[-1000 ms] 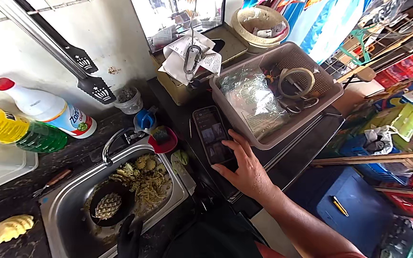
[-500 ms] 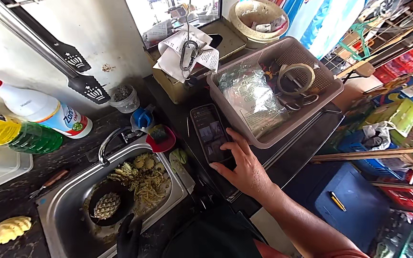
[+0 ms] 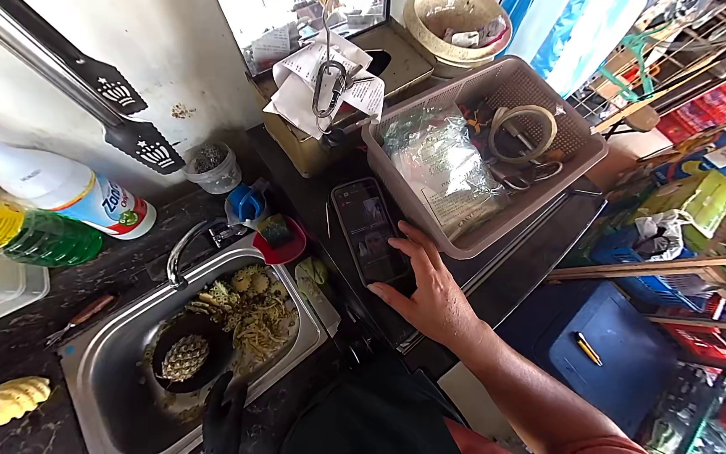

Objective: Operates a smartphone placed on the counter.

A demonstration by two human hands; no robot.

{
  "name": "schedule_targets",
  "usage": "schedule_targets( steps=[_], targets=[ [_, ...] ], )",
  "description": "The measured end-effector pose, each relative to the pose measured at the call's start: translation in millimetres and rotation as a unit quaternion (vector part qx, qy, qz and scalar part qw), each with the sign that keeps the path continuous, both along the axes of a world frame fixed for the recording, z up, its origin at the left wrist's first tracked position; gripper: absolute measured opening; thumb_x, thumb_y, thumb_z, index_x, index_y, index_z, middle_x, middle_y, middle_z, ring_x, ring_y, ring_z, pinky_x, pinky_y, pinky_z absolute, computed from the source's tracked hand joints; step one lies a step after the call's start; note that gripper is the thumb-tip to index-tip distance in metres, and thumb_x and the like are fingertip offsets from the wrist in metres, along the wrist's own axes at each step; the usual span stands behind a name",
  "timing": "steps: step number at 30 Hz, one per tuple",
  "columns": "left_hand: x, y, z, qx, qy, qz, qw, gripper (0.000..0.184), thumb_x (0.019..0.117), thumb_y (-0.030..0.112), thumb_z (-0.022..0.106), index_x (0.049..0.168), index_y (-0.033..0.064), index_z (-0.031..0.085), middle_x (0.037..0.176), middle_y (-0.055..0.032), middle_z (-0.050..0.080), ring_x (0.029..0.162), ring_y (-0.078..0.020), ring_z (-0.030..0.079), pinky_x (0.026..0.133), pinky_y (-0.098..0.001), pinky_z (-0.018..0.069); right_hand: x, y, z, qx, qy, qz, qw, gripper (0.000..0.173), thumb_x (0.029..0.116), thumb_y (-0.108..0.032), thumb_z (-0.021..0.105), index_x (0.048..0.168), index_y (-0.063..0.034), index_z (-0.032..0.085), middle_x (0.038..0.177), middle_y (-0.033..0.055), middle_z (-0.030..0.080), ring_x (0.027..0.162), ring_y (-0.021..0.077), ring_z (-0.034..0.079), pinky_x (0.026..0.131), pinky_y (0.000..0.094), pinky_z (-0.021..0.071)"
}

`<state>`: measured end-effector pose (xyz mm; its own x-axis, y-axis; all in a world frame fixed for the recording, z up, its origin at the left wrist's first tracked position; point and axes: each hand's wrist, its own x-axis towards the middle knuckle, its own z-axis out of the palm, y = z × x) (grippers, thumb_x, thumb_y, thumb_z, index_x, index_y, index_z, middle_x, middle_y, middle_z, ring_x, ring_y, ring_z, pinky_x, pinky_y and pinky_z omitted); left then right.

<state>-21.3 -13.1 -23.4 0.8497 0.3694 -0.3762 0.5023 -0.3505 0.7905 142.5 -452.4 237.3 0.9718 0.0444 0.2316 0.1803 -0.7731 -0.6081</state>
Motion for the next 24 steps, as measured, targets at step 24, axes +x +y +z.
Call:
schedule_targets(
  steps=[24],
  targets=[
    [0.1, -1.2, 2.3, 0.003, -0.003, 0.003, 1.0, 0.06, 0.0897, 0.046, 0.068, 0.139, 0.0138, 0.06, 0.151, -0.0093, 0.051, 0.14, -0.0218, 0.047, 0.103, -0.0448, 0.0513, 0.6, -0.4, -1.0, -0.012, 0.001, 0.008, 1.0, 0.067, 0.0935, -0.059, 0.067, 0.14, -0.0108, 0.06, 0.156, 0.0163, 0.046, 0.138, 0.0244, 0.052, 0.106, 0.0378, 0.0525]
  ],
)
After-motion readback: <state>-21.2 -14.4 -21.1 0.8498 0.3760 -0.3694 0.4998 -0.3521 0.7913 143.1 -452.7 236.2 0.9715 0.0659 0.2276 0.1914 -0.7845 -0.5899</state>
